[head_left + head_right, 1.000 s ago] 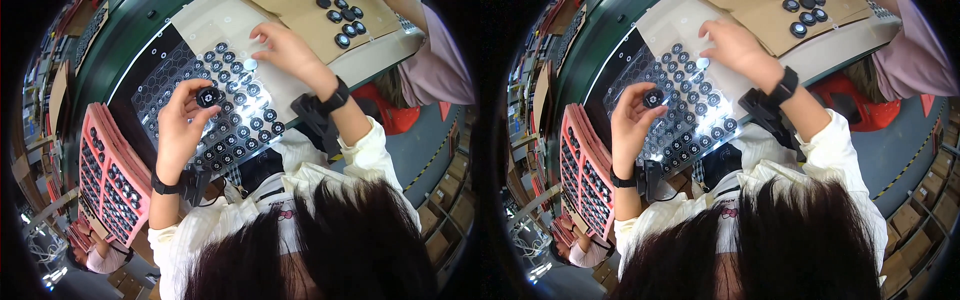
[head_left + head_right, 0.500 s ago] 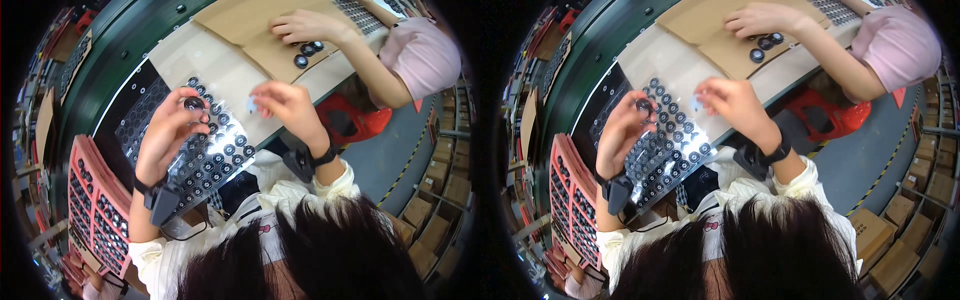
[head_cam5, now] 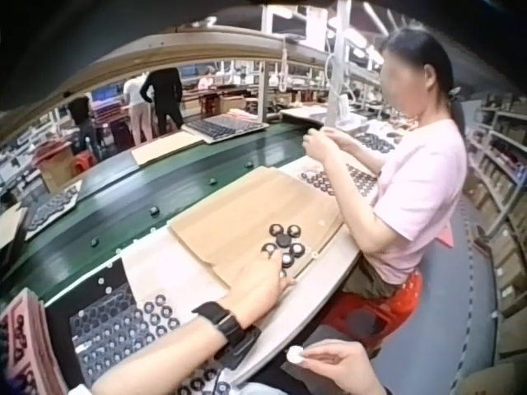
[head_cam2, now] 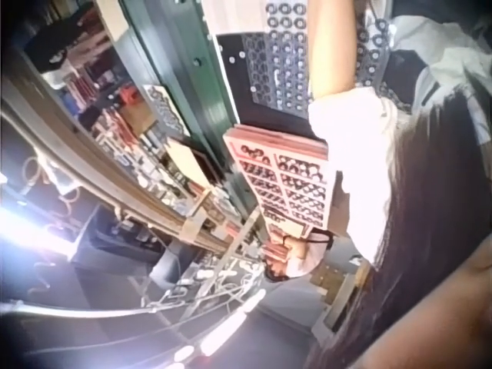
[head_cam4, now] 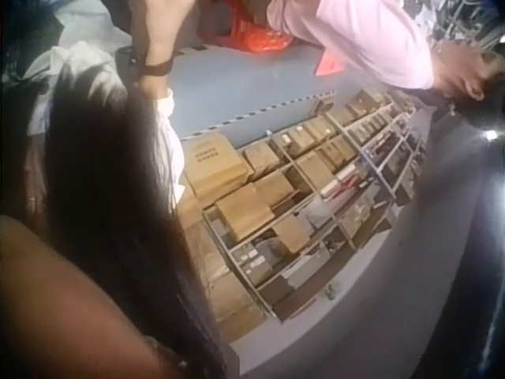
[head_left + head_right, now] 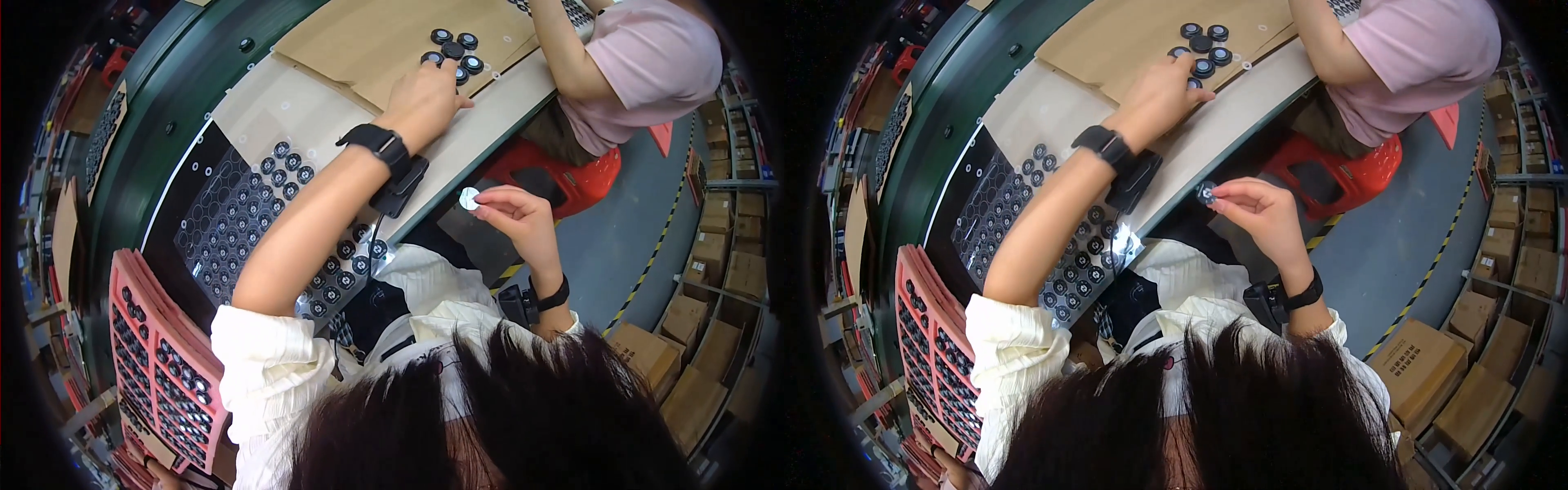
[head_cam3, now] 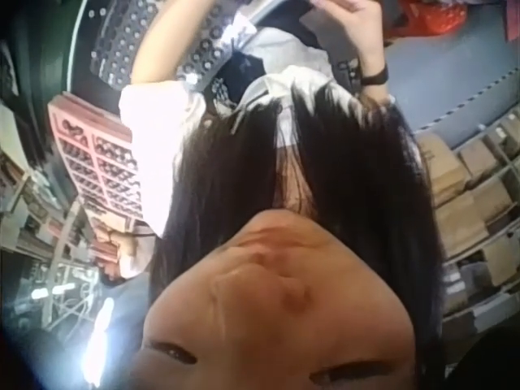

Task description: The person picks up a round electronic component from a foam tray, peels a circular sticker from a plastic sheet, and presses the sticker onto the component. The person then places the stickered component onto a cardboard sheet and repeats the process.

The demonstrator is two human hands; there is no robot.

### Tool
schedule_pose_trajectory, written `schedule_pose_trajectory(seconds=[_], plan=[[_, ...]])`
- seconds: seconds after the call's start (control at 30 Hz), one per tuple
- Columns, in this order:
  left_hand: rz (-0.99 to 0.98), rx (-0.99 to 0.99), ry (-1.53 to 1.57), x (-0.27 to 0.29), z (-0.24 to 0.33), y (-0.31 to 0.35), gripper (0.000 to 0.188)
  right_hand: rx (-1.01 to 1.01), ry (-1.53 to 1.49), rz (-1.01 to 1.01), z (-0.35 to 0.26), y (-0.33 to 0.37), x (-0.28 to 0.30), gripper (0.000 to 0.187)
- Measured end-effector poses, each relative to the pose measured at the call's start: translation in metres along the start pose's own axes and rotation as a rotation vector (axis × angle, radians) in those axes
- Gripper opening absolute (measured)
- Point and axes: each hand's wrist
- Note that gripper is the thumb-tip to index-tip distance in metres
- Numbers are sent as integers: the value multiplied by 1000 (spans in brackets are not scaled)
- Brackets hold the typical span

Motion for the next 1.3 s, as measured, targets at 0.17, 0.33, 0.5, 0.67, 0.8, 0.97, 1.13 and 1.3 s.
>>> schedule_pose_trajectory(seconds=[0.17, 0.33, 0.5, 0.67, 0.8, 0.97, 1.13, 1.3], plan=[[-178, 197, -51, -8, -2, -2, 29, 174, 36, 21, -6, -8, -9, 11], [-65, 271, 340, 32, -8, 29, 30, 198, 81, 79, -37, -14, -22, 8], [41, 549, 1141, 114, 27, 88, 29, 492, 188, -124, -54, -28, -27, 11], [314, 704, 1559, 134, 51, 134, 35, 552, 228, -241, -66, -38, -50, 14], [434, 703, 1288, 136, 65, 164, 41, 619, 418, -383, -78, -36, -72, 13], [591, 656, 1013, 136, 78, 180, 47, 732, 464, -463, -87, -30, -99, 14], [683, 703, 969, 145, 87, 183, 45, 868, 633, -607, -106, -28, -113, 32], [640, 640, 701, 148, 89, 182, 41, 508, 665, -696, -136, -17, -129, 28]])
Point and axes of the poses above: each hand's wrist, its own y-axis away from the middle knuckle, its own x-axis out of the back of the hand, z = x × y, and after that the axes turned 11 degrees about -x, right-handed
